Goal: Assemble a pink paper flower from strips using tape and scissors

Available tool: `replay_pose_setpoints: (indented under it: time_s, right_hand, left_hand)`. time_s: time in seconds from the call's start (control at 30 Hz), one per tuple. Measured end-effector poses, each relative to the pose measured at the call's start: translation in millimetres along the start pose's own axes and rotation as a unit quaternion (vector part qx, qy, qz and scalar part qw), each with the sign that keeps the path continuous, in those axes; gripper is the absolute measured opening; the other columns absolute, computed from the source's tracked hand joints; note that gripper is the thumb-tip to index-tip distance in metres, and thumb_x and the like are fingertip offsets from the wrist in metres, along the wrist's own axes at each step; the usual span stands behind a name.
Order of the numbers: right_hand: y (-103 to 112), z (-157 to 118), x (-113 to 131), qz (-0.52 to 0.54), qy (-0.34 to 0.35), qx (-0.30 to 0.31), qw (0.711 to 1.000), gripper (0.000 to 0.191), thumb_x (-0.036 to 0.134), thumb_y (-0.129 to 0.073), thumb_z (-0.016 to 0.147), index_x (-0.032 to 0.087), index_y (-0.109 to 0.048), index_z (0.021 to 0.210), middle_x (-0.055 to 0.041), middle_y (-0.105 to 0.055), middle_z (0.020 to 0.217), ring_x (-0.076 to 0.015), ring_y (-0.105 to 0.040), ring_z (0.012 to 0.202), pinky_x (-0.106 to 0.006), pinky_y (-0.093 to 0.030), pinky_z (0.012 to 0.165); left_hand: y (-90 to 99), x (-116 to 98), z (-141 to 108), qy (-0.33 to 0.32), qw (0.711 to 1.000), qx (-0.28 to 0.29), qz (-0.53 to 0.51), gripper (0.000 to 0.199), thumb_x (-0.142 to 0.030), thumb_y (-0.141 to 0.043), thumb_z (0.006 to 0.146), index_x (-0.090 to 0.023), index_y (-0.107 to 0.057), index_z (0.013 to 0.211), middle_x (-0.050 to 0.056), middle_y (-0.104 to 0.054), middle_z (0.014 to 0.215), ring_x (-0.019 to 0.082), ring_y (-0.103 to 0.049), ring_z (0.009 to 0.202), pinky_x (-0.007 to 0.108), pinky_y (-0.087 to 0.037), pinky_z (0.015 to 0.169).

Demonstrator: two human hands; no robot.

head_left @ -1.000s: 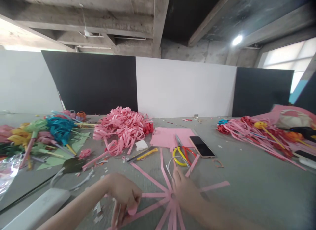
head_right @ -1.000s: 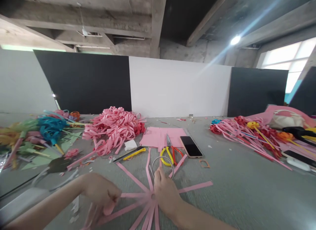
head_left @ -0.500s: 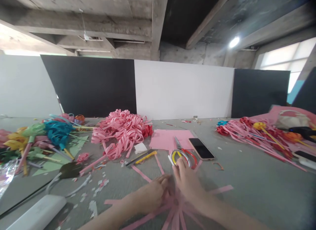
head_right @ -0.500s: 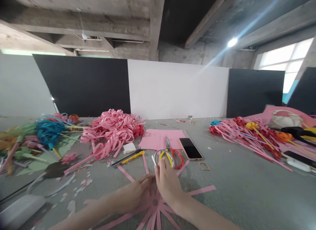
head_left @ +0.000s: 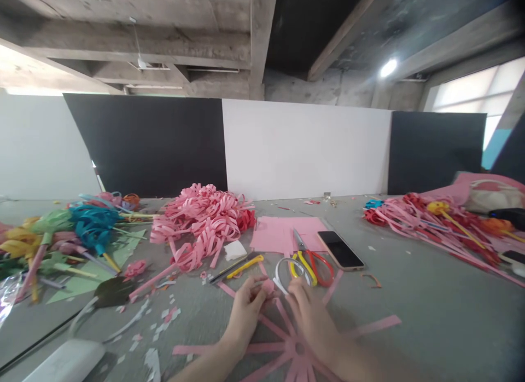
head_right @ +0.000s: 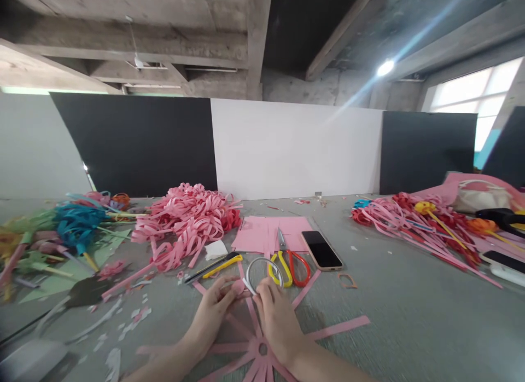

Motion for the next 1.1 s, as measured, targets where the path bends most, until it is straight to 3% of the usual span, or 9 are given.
replay_pose_setpoints:
  time_s: [0.1,0.2,0.3,0.4,0.6,0.8,0.93,1.1]
  right_hand:
    - [-2.2,-0.1,0.8,0.007,-0.004,0.022,1.000,0.013,0.012,-0.033,0.086,0.020,-0.042,0.082,-0.0028,-0.048,0.083,-0.0171,-0.049,0.077,-0.031,-0.042,0.068]
    - [-2.2,0.2,6.8,0.011,0.007,0.048,0.999,0.013,0.012,-0.035,0.086,0.020,-0.044,0.081,-0.0025,-0.049,0.085,-0.0165,-0.049,0.081,-0.030,-0.042,0.072]
    - [-2.8,0.9,13.4,0.007,0.024,0.071,0.997,0.013,0.012,-0.036,0.086,0.020,-0.045,0.080,-0.0021,-0.049,0.086,-0.0157,-0.050,0.081,-0.029,-0.042,0.072]
    - [-1.2,1.9,13.5,-0.003,0.026,0.055,0.998,0.014,0.014,-0.036,0.086,0.020,-0.046,0.080,-0.0019,-0.049,0.084,-0.0151,-0.051,0.079,-0.028,-0.043,0.071]
    - [-0.5,1.5,3.6,-0.006,-0.007,0.017,1.000,0.013,0.013,-0.035,0.085,0.020,-0.045,0.080,-0.0029,-0.050,0.083,-0.0167,-0.052,0.077,-0.030,-0.045,0.068]
    - [1.8,3.3,6.6,-0.070,0.007,0.031,0.997,0.027,0.007,-0.038,0.081,0.021,-0.048,0.102,-0.0056,-0.052,0.091,-0.0181,-0.055,0.079,-0.030,-0.047,0.065]
    - [-0.6,4.0,5.8,-0.095,0.006,0.047,0.994,0.021,0.008,-0.039,0.080,0.021,-0.053,0.087,-0.0042,-0.054,0.086,-0.0175,-0.055,0.072,-0.030,-0.046,0.062]
    - [5.3,4.6,-0.9,-0.083,-0.012,0.001,0.996,0.017,0.013,-0.035,0.084,0.019,-0.050,0.082,-0.0042,-0.054,0.085,-0.0171,-0.054,0.073,-0.030,-0.044,0.063]
  left_hand:
    - [-3.8,-3.2,-2.7,-0.015,1.000,0.012,-0.014,0.028,-0.031,-0.059,0.069,-0.021,-0.047,0.092,-0.002,-0.061,0.067,0.016,-0.061,0.072,0.031,-0.046,0.074]
    - [-4.1,-6.4,-3.3,-0.043,0.999,0.016,0.013,0.015,-0.032,-0.056,0.072,-0.019,-0.050,0.078,-0.001,-0.060,0.069,0.015,-0.059,0.070,0.030,-0.047,0.073]
    - [1.0,-6.8,-2.6,-0.052,0.998,-0.004,0.043,0.017,-0.034,-0.056,0.070,-0.017,-0.056,0.073,0.000,-0.059,0.069,0.015,-0.057,0.069,0.028,-0.047,0.071]
    - [4.1,-6.3,-2.6,-0.041,0.997,-0.023,0.053,0.018,-0.032,-0.057,0.069,-0.015,-0.059,0.074,0.001,-0.059,0.069,0.016,-0.056,0.070,0.029,-0.047,0.072]
    - [-0.5,-7.2,-3.8,-0.044,0.994,-0.003,0.095,0.013,-0.027,-0.054,0.071,-0.015,-0.059,0.073,0.002,-0.061,0.072,0.017,-0.058,0.075,0.028,-0.044,0.073]
    - [-5.0,-8.4,-6.1,-0.070,0.978,0.008,0.198,0.012,-0.026,-0.052,0.072,-0.015,-0.058,0.069,0.003,-0.064,0.073,0.018,-0.059,0.072,0.023,-0.041,0.062]
    - [-8.3,-5.3,-8.9,-0.067,0.972,0.025,0.223,0.015,-0.026,-0.049,0.075,-0.017,-0.061,0.076,0.004,-0.066,0.077,0.017,-0.060,0.072,0.023,-0.042,0.063]
    - [-2.6,-2.7,-7.3,-0.056,0.977,0.006,0.205,0.022,-0.032,-0.051,0.073,-0.017,-0.060,0.087,0.004,-0.066,0.075,0.019,-0.061,0.073,0.026,-0.045,0.068]
Point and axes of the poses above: each hand's wrist, its own z-axis towards the middle knuckle, its own y-axis out of the back of the hand, x = y × z, the point moved 8 cm from there along z, towards the middle knuckle
